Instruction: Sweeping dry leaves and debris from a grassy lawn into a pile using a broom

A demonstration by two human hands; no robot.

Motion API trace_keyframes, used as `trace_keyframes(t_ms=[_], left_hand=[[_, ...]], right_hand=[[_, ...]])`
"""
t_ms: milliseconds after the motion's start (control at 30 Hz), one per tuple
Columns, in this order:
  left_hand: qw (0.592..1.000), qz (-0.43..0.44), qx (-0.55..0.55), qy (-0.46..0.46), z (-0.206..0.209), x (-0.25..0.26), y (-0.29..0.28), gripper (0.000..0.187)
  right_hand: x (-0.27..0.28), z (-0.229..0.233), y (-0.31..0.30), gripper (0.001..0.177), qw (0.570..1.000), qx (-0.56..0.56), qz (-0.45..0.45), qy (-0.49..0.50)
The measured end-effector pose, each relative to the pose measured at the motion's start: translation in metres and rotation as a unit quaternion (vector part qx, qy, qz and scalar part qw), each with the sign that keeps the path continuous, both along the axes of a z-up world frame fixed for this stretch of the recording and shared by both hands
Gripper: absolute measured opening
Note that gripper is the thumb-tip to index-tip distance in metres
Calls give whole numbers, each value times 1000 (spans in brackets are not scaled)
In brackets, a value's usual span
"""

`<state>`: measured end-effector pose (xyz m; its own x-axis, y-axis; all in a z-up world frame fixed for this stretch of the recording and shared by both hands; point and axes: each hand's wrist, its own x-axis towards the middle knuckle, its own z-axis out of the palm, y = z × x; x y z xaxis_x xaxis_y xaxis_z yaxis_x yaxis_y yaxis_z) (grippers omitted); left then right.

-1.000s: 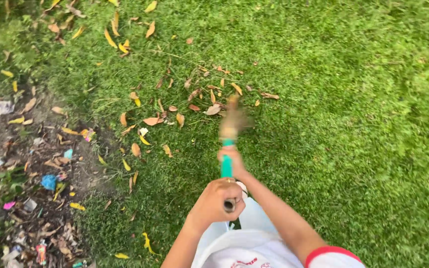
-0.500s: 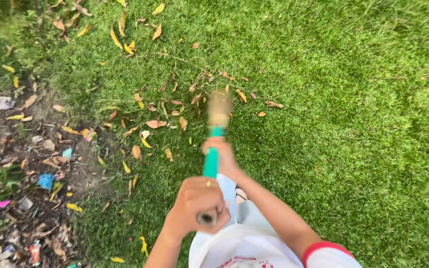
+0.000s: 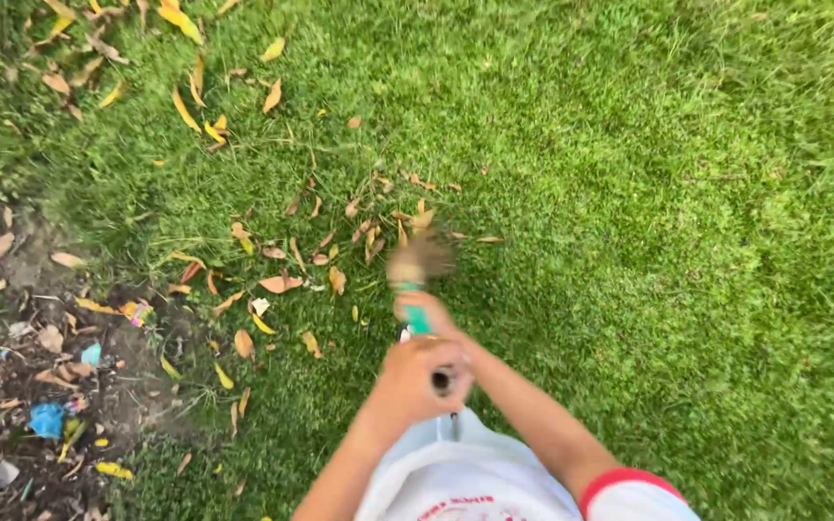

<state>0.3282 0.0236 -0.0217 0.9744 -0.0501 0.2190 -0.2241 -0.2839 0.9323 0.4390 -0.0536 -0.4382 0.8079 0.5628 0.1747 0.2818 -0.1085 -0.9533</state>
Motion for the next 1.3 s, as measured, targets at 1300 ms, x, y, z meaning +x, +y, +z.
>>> trace_keyframes(t_ms=[1300], left_hand=[[961, -26, 247, -122, 85, 67, 14, 19]], right_hand=[[47, 255, 59, 28, 911, 160, 199, 325]])
